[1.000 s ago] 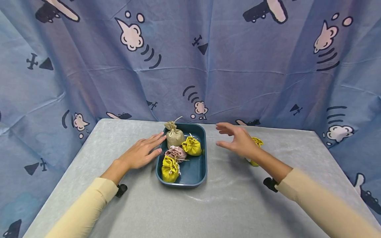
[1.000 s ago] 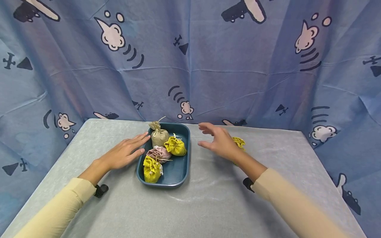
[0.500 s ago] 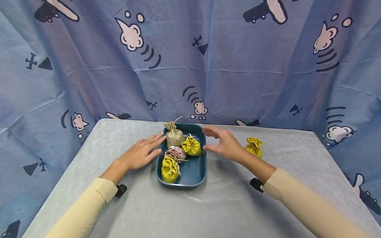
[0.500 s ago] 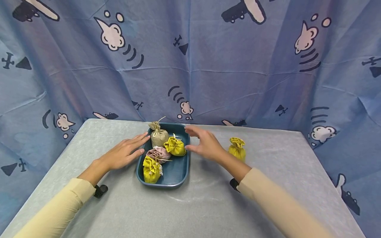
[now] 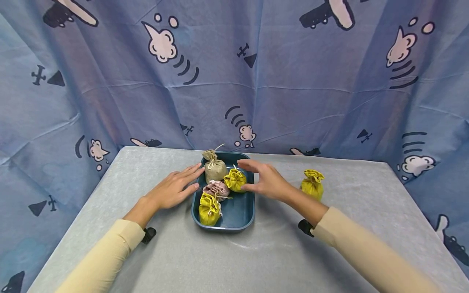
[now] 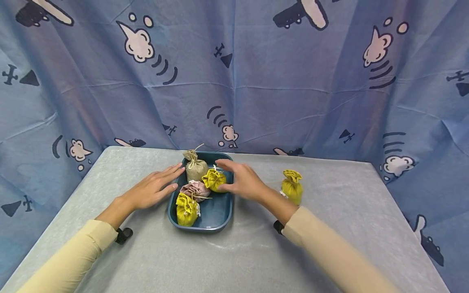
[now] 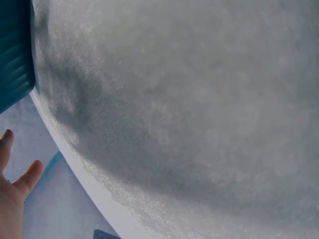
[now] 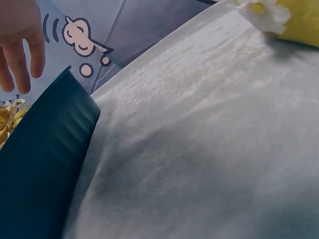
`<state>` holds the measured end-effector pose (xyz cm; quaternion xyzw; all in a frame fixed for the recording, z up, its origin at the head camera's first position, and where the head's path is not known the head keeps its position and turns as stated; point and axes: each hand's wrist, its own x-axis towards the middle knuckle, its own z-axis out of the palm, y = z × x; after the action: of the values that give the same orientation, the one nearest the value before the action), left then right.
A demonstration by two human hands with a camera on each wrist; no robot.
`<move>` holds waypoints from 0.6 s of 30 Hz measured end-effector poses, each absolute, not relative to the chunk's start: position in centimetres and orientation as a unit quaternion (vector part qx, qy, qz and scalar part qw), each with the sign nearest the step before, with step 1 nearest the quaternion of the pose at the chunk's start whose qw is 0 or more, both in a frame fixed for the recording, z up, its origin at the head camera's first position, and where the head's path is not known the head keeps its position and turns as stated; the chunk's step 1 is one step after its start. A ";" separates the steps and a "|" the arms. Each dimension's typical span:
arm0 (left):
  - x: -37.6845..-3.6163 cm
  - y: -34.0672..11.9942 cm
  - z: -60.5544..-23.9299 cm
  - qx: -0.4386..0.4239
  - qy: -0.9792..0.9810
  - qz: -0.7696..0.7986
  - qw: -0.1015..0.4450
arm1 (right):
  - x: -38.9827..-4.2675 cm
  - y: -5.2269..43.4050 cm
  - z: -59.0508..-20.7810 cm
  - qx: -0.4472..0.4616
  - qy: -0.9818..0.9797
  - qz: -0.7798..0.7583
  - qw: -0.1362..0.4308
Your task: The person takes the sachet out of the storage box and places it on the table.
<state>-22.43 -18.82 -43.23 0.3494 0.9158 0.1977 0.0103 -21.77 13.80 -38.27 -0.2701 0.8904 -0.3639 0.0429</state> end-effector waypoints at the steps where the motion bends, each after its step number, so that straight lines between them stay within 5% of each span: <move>1: -22.4 -18.8 -43.2 0.349 0.916 0.198 0.011 | -21.8 13.6 -38.3 -0.271 0.889 -0.365 0.046; 18: -22.5 -18.8 -43.3 0.348 0.916 0.200 0.011 | -22.0 11.8 -38.5 -0.302 0.902 -0.305 0.053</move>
<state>-22.46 -18.84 -43.31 0.3481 0.9158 0.2001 0.0107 -22.05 11.77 -38.52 -0.3015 0.9019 -0.3047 0.0531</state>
